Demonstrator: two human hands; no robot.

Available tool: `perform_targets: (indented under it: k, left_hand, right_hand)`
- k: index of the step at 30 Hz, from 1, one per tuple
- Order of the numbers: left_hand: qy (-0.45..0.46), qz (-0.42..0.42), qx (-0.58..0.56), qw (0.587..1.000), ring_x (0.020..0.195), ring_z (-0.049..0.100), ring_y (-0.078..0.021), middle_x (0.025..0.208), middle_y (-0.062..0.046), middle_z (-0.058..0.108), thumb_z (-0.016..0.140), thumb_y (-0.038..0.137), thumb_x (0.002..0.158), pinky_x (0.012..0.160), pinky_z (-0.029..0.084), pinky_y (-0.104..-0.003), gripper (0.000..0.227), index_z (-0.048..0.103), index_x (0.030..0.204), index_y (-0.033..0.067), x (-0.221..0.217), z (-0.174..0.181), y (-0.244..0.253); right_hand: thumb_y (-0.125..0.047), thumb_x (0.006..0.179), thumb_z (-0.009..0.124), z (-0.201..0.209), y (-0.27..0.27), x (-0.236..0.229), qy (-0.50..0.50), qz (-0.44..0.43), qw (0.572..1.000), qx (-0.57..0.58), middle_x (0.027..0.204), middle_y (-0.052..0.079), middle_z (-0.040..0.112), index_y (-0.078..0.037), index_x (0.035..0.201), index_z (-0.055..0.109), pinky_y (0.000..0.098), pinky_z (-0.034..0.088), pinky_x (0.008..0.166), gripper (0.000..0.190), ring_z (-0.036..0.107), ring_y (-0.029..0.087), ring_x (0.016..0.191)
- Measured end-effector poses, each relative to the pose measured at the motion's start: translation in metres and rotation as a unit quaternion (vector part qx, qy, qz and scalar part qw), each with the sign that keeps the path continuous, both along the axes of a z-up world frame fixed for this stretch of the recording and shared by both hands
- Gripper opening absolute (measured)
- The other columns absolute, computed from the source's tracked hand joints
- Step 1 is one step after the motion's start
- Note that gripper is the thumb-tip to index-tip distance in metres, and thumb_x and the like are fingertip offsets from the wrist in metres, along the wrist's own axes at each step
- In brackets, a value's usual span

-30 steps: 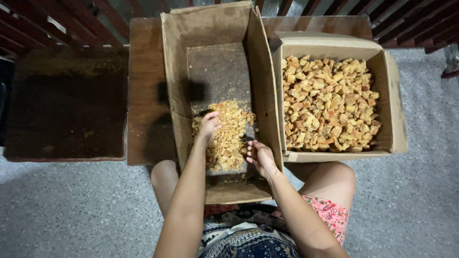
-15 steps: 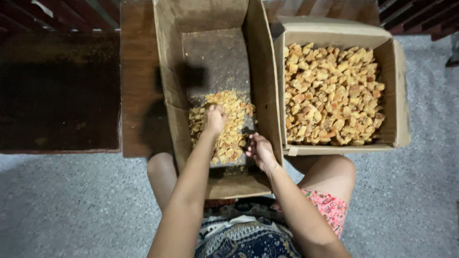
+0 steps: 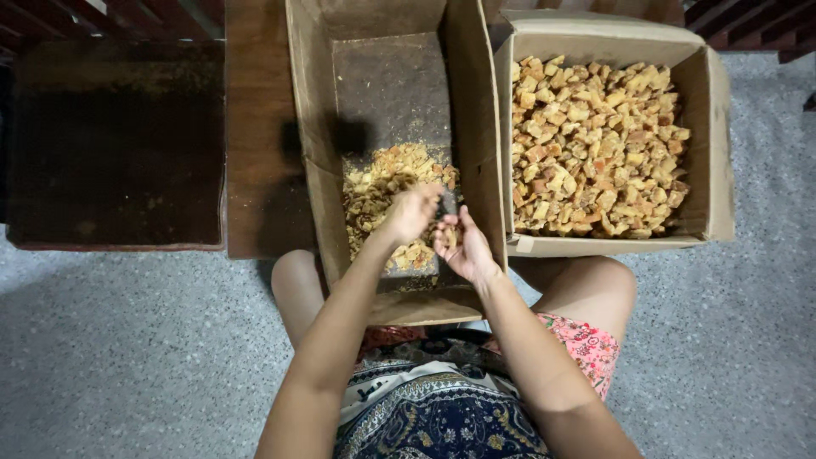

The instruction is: The person sorts and breaks fried pork skin by hand, moving pieces between two cardboard boxes on a table.

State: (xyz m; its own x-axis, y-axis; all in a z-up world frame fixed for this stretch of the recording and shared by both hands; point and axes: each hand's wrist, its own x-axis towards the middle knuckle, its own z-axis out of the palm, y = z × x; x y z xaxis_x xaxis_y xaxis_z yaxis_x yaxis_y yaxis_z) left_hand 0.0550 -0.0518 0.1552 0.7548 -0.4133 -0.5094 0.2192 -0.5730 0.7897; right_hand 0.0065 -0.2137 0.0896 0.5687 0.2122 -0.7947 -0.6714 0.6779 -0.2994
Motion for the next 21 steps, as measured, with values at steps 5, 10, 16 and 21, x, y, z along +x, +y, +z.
perform_targets:
  k: [5,10,16,21]
  left_hand:
    - [-0.187,-0.103,0.166,0.963,0.116,0.056,-0.0329,0.126,-0.018,0.057,0.046,0.018,0.101,0.103,0.048,-0.046,0.031,0.062,0.125,0.0085,-0.004,-0.076,0.002]
    - [-0.156,-0.134,0.268,0.941,0.127,0.046,-0.0344,0.139,-0.016,0.049,0.058,0.031,0.092,0.106,0.042,-0.048,0.045,0.06,0.13,0.0083,-0.027,-0.123,-0.011]
    - [-0.253,-0.174,0.326,0.894,0.134,0.044,-0.0301,0.152,-0.015,0.046,0.058,0.023,0.096,0.107,0.042,-0.043,0.026,0.074,0.112,0.0101,-0.041,-0.16,-0.007]
    - [-0.235,-0.134,0.316,0.909,0.122,0.054,-0.0326,0.144,-0.018,0.056,0.061,0.017,0.086,0.101,0.046,-0.042,0.03,0.073,0.113,0.0092,-0.038,-0.17,0.0]
  right_hand:
    - [-0.045,0.107,0.052,-0.017,-0.014,-0.009,-0.059,-0.036,0.995,0.068,0.066,0.0,0.058,-0.017,0.083,0.051,0.022,0.032,0.034,0.037,0.047,0.01,0.047]
    - [-0.044,0.105,0.057,-0.02,-0.016,-0.011,-0.07,-0.053,0.994,0.058,0.067,-0.001,0.055,-0.017,0.089,0.056,0.0219,0.029,0.036,0.031,0.042,0.008,0.046]
    - [-0.043,0.103,0.058,-0.022,-0.011,-0.002,-0.032,-0.06,0.998,-0.009,0.072,0.0,0.059,-0.016,0.093,0.058,0.0238,0.035,0.043,0.029,0.05,0.011,0.052]
    - [-0.044,0.103,0.059,-0.034,-0.013,-0.003,-0.041,-0.061,0.997,-0.001,0.076,0.002,0.064,-0.013,0.096,0.06,0.0251,0.042,0.046,0.031,0.056,0.012,0.057]
